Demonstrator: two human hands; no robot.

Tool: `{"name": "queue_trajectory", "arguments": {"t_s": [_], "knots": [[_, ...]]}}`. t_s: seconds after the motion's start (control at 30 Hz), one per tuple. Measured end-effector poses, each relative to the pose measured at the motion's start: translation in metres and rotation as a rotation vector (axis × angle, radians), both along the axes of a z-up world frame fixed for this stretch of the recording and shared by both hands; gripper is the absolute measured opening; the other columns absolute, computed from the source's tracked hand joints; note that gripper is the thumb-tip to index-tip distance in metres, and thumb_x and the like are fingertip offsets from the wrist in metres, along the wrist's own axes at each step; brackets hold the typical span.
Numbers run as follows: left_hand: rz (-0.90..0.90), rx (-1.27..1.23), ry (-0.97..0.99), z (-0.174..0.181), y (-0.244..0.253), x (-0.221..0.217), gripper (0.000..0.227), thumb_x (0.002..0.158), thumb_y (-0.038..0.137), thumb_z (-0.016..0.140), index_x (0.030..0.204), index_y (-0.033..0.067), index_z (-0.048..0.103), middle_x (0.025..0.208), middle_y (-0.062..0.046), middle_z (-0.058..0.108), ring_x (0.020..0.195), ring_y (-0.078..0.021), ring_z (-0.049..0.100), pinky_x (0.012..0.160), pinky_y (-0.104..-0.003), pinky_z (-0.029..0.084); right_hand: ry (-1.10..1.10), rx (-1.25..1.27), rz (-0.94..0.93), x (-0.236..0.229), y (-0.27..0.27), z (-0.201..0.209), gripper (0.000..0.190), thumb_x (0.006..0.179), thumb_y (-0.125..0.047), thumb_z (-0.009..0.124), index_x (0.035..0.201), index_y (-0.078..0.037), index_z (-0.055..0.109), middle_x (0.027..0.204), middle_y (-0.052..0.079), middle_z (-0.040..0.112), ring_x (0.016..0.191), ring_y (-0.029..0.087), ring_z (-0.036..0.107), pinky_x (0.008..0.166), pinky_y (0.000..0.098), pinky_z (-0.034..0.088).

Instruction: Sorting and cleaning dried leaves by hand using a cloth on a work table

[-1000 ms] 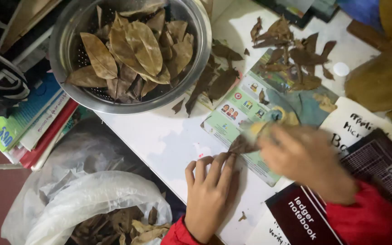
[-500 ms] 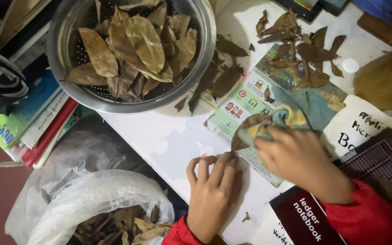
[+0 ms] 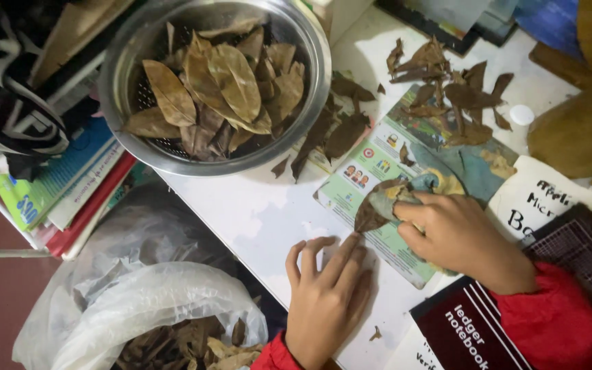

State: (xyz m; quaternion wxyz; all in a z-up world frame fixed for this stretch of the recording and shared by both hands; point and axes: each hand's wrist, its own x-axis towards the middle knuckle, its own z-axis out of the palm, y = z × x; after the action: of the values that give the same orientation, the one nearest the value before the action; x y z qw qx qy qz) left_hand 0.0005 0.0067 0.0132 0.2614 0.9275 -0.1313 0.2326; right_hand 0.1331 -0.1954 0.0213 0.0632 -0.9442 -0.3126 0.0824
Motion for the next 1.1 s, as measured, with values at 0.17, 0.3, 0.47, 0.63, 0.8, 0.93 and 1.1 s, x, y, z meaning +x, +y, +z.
{"name": "queue_trajectory", "arguments": {"t_s": [0.17, 0.3, 0.47, 0.63, 0.8, 0.93, 1.1], "knots": [[0.026, 0.042, -0.011, -0.011, -0.004, 0.000, 0.026, 0.094, 0.024, 0.065, 0.114, 0.0065, 0.066, 0.135, -0.005, 0.066, 0.111, -0.0348, 0.054, 0.101, -0.061, 0.035, -0.154, 0.041, 0.166, -0.006, -0.002, -0.005, 0.014, 0.090, -0.016, 0.055, 0.081, -0.013, 0.065, 0.060, 0.005, 0.053, 0.045, 0.025, 0.052, 0.044, 0.0452, 0.045], [0.053, 0.019, -0.081, -0.016, -0.006, 0.005, 0.020, 0.093, 0.023, 0.068, 0.106, 0.0081, 0.065, 0.127, -0.003, 0.069, 0.107, -0.0326, 0.057, 0.099, -0.059, 0.036, -0.178, 0.129, 0.367, -0.018, 0.007, -0.009, 0.022, 0.088, -0.011, 0.060, 0.101, -0.014, 0.078, 0.086, 0.010, 0.073, 0.052, 0.018, 0.068, 0.043, 0.0356, 0.057], [0.081, 0.061, -0.136, -0.029, -0.005, 0.008, 0.023, 0.090, 0.027, 0.065, 0.108, 0.0128, 0.068, 0.129, 0.003, 0.069, 0.103, -0.0292, 0.059, 0.101, -0.057, 0.035, -0.179, 0.025, 0.172, -0.011, 0.010, -0.011, 0.013, 0.086, -0.017, 0.059, 0.090, -0.018, 0.071, 0.076, 0.008, 0.068, 0.049, 0.031, 0.066, 0.044, 0.0494, 0.052], [0.160, 0.036, -0.224, -0.020, -0.012, 0.014, 0.012, 0.089, 0.025, 0.064, 0.096, 0.0168, 0.069, 0.117, 0.007, 0.073, 0.095, -0.0234, 0.060, 0.097, -0.051, 0.037, -0.164, -0.011, -0.044, -0.004, 0.008, -0.013, 0.014, 0.088, -0.023, 0.055, 0.077, -0.016, 0.062, 0.077, 0.005, 0.064, 0.056, 0.034, 0.065, 0.045, 0.0517, 0.050], [0.232, 0.085, -0.288, -0.037, -0.011, 0.015, 0.012, 0.095, 0.023, 0.059, 0.099, 0.0231, 0.070, 0.122, 0.011, 0.071, 0.096, -0.0209, 0.063, 0.098, -0.050, 0.041, -0.116, 0.044, -0.141, -0.002, 0.009, -0.006, 0.022, 0.088, -0.022, 0.053, 0.099, -0.016, 0.072, 0.087, 0.008, 0.070, 0.062, 0.035, 0.068, 0.051, 0.0538, 0.055], [0.145, 0.089, -0.247, -0.044, -0.003, 0.013, 0.011, 0.102, 0.021, 0.059, 0.105, 0.0183, 0.069, 0.127, 0.011, 0.069, 0.098, -0.0232, 0.060, 0.098, -0.050, 0.041, -0.144, 0.077, -0.151, -0.004, 0.007, -0.011, 0.015, 0.085, -0.023, 0.054, 0.091, -0.018, 0.067, 0.088, 0.007, 0.066, 0.069, 0.041, 0.065, 0.056, 0.0594, 0.050], [0.138, 0.104, -0.273, -0.060, -0.002, 0.014, 0.015, 0.101, 0.027, 0.057, 0.107, 0.0218, 0.070, 0.131, 0.011, 0.069, 0.102, -0.0223, 0.060, 0.100, -0.050, 0.040, -0.352, 0.193, 0.084, -0.003, -0.001, -0.026, 0.005, 0.082, -0.015, 0.061, 0.083, -0.017, 0.066, 0.074, 0.009, 0.056, 0.055, 0.035, 0.060, 0.050, 0.0528, 0.048]]}}
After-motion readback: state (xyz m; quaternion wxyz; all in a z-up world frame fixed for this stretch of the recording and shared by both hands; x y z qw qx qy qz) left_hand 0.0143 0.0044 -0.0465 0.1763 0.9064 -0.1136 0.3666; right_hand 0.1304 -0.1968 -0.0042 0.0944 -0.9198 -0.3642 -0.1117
